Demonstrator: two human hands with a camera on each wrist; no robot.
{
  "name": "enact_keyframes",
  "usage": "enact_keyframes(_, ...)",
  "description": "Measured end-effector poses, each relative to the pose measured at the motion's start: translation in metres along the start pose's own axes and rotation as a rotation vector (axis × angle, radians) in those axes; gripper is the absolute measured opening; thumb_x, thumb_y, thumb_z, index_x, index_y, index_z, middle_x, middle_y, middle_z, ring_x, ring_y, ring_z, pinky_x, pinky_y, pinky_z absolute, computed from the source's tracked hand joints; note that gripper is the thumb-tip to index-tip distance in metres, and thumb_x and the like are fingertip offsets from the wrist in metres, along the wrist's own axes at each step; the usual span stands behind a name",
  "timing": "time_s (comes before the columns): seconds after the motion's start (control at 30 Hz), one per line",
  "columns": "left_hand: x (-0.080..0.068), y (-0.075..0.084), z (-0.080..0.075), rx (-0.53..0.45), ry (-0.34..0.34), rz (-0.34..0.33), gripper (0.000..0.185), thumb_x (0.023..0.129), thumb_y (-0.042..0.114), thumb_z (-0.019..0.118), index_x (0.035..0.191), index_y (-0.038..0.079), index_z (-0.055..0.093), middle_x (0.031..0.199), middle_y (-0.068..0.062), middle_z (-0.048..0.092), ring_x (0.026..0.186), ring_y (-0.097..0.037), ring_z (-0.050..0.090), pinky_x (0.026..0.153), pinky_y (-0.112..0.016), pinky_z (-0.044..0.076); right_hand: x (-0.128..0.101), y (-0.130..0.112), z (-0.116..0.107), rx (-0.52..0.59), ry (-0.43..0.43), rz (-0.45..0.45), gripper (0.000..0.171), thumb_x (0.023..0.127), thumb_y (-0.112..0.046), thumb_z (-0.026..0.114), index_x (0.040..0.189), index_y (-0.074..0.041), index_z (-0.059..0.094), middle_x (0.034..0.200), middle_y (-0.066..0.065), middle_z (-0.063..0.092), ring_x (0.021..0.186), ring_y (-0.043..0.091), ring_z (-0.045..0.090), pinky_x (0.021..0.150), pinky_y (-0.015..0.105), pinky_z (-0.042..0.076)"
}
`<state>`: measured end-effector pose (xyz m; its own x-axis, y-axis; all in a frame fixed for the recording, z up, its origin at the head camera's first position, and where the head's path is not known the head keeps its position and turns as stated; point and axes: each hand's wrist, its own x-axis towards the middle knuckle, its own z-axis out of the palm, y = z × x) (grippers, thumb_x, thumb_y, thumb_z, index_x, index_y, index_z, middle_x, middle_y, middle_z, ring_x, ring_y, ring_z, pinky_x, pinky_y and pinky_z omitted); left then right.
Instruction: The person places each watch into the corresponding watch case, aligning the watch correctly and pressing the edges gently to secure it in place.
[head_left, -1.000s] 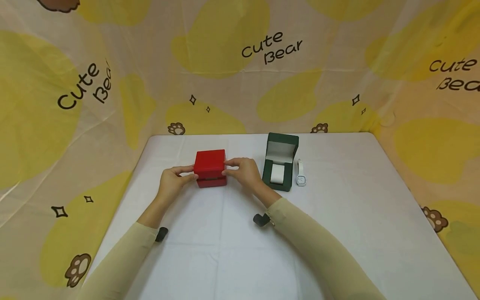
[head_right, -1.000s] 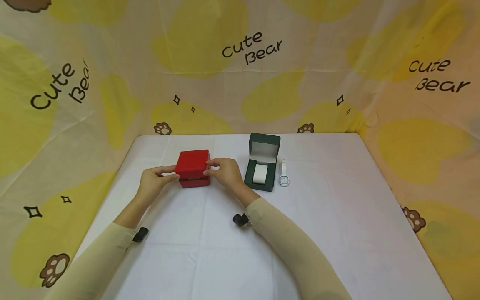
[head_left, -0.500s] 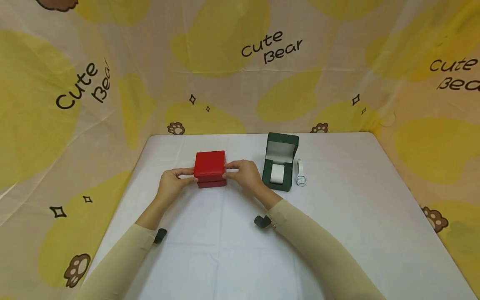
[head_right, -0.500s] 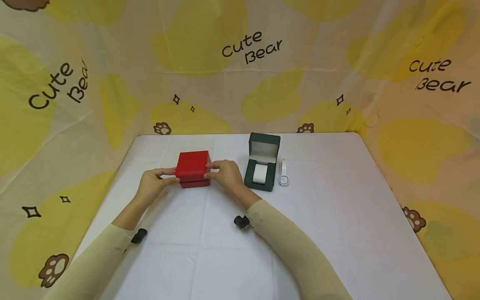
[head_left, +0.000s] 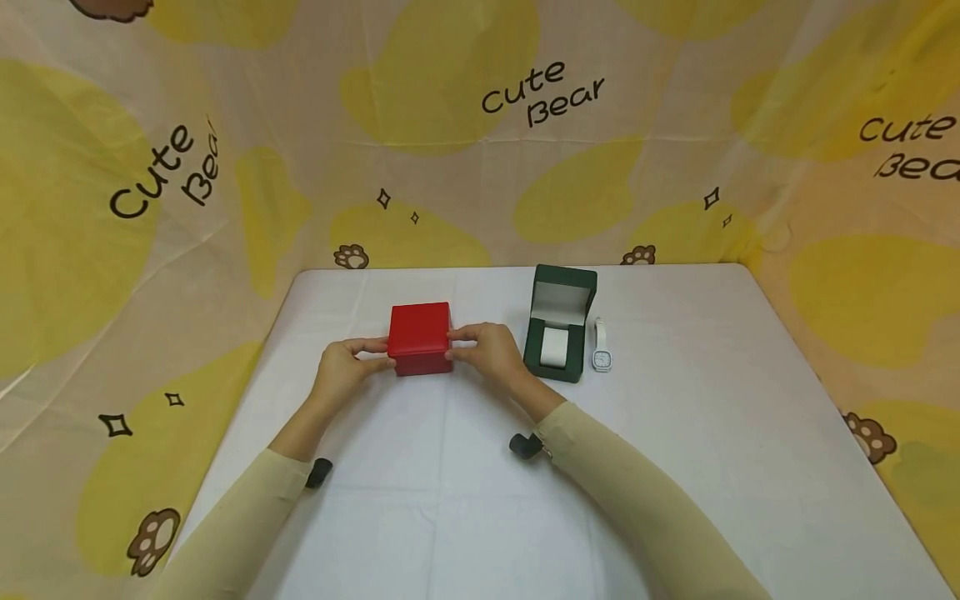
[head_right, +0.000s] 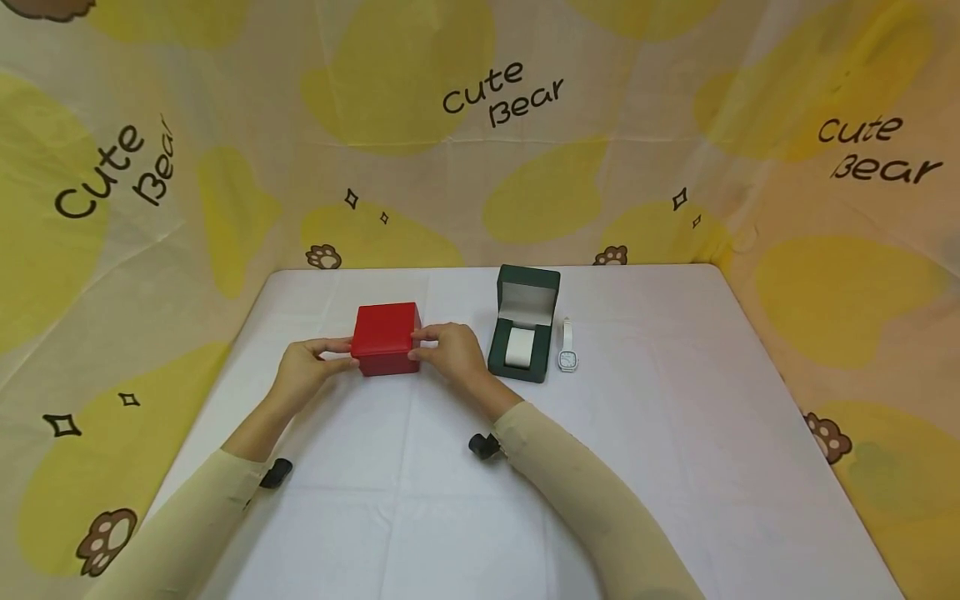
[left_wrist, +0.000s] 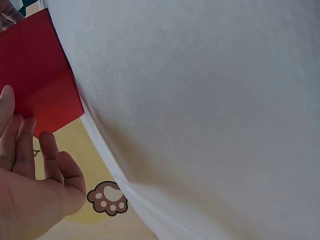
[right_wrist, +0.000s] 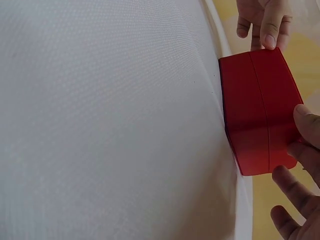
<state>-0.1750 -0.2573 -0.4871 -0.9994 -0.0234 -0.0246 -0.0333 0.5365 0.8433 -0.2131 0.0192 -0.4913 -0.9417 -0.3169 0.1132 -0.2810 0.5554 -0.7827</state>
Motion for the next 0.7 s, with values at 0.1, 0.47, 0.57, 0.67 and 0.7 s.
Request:
enact_keyframes(0.1, 0.000, 0.000, -0.001, -0.017, -0.022, -0.007, 0.035, 0.083, 0.027, 0.087, 0.112, 0.009, 0.079, 0.131, -0.002, 0.071, 0.138, -0.025, 0.052, 0.081, -0.031, 0.041, 0.000, 0.001, -0.001, -0.001, -0.025, 0.009, 0.038, 0.083, -0.028, 0.086, 0.120, -0.021, 0.078, 0.118, -0.004, 0.076, 0.119, 0.020, 0.066, 0.100, 0.037, 0.052)
enact_keyframes(0.47, -0.004, 0.005, -0.007, 0.033, -0.080, -0.009, 0.039, 0.089, 0.026, 0.082, 0.123, 0.010, 0.074, 0.131, -0.009, 0.069, 0.124, -0.029, 0.056, 0.080, -0.031, 0.053, -0.006, -0.002, -0.016, -0.210, -0.210, -0.129, 0.057, 0.091, -0.029, 0.079, 0.144, -0.021, 0.061, 0.137, 0.000, 0.067, 0.124, 0.025, 0.061, 0.104, 0.044, 0.050)
enact_keyframes(0.57, -0.006, 0.006, -0.009, 0.060, -0.085, 0.002, 0.040, 0.090, 0.025, 0.081, 0.126, 0.011, 0.072, 0.128, -0.011, 0.070, 0.119, -0.031, 0.058, 0.083, -0.034, 0.053, -0.011, -0.002, -0.018, -0.224, -0.228, -0.160, 0.054, 0.093, -0.028, 0.076, 0.144, -0.022, 0.061, 0.137, -0.001, 0.067, 0.124, 0.023, 0.061, 0.104, 0.044, 0.050)
enact_keyframes(0.67, -0.008, 0.007, -0.010, 0.083, -0.079, 0.023, 0.041, 0.090, 0.026, 0.081, 0.127, 0.011, 0.072, 0.126, -0.011, 0.071, 0.118, -0.032, 0.059, 0.086, -0.038, 0.053, -0.015, 0.000, -0.021, -0.230, -0.225, -0.192, 0.050, 0.094, -0.026, 0.074, 0.142, -0.021, 0.063, 0.136, -0.003, 0.067, 0.125, 0.022, 0.061, 0.106, 0.043, 0.048)
enact_keyframes(0.7, -0.009, 0.008, -0.011, 0.089, -0.075, 0.032, 0.041, 0.090, 0.026, 0.081, 0.127, 0.011, 0.072, 0.126, -0.011, 0.071, 0.118, -0.031, 0.060, 0.088, -0.039, 0.052, -0.017, 0.001, -0.023, -0.229, -0.222, -0.202, 0.049, 0.094, -0.026, 0.074, 0.142, -0.021, 0.063, 0.136, -0.004, 0.067, 0.125, 0.022, 0.060, 0.106, 0.043, 0.048)
